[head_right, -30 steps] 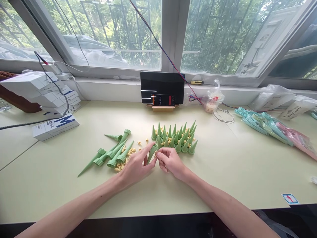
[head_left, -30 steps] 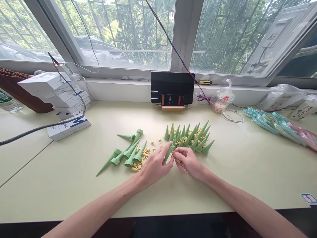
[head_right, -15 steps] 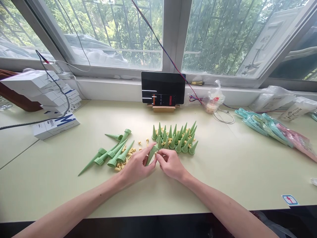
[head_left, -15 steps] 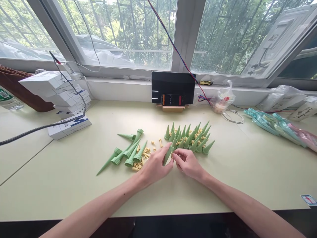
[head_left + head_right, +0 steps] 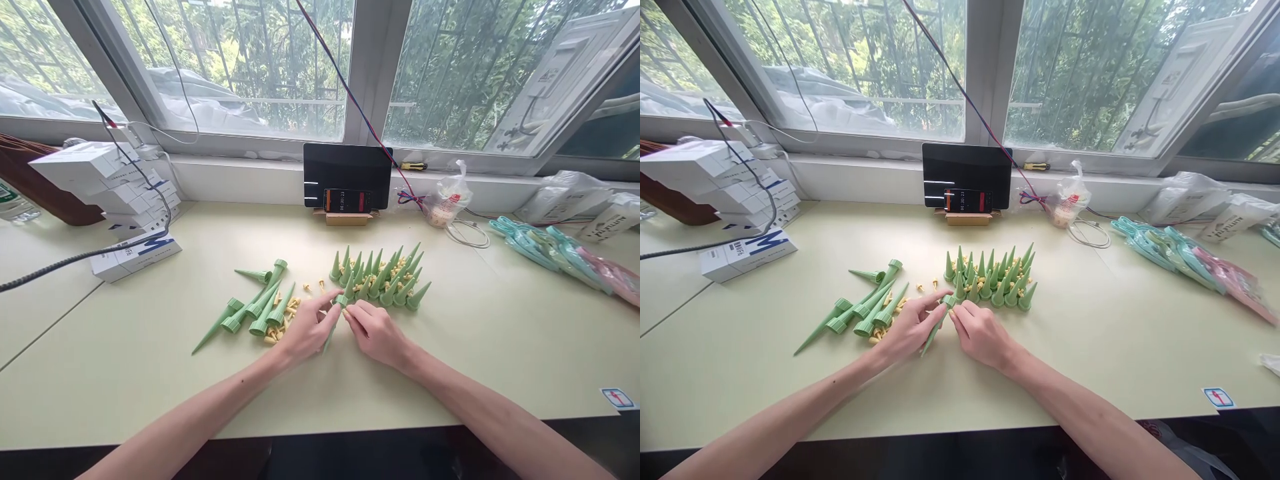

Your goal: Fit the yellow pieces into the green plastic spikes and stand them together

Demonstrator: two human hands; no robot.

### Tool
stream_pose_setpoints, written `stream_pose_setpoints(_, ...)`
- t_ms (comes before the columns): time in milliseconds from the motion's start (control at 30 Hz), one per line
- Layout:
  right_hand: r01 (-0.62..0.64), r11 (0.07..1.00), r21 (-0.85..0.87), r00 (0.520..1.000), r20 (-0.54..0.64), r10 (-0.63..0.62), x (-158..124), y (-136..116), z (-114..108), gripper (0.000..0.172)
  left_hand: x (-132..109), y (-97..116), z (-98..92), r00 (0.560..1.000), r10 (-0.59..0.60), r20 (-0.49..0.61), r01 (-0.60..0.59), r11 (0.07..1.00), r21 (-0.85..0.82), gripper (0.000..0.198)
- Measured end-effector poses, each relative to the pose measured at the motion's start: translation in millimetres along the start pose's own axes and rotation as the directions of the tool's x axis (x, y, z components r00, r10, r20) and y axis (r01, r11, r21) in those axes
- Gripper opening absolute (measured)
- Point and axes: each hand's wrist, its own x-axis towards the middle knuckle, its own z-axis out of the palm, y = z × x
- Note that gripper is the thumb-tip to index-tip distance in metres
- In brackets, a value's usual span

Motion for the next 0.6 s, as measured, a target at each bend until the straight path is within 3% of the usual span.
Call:
stream_pose_setpoints(167, -0.012, 0.994, 0.105, 0.996, -0.092, 0.022, 1.7, -1.3, 0.4, 0.022, 3.4, 0.8, -4.0, 0.998, -0.053, 0.04, 0.058, 0.987, -0.15, 0.05)
stream_pose_setpoints(333, -0.059, 0.973, 0.224, 0.987, -0.132, 0.09, 7.3, -1.5, -2.8, 0.018, 5.7, -0.7, -6.7, 0.999, -0.004, 0.044, 0.012, 0.979, -0.202, 0.041)
stream_pose_setpoints(600, -0.256, 0.894, 0.367, 0.961, -0.008, 0.278, 10.2, -2.3, -5.1, 0.024, 5.6, -6.2, -4.8, 1.0, 0.01, 0.001, -0.009, 0.982, -0.187, 0.032)
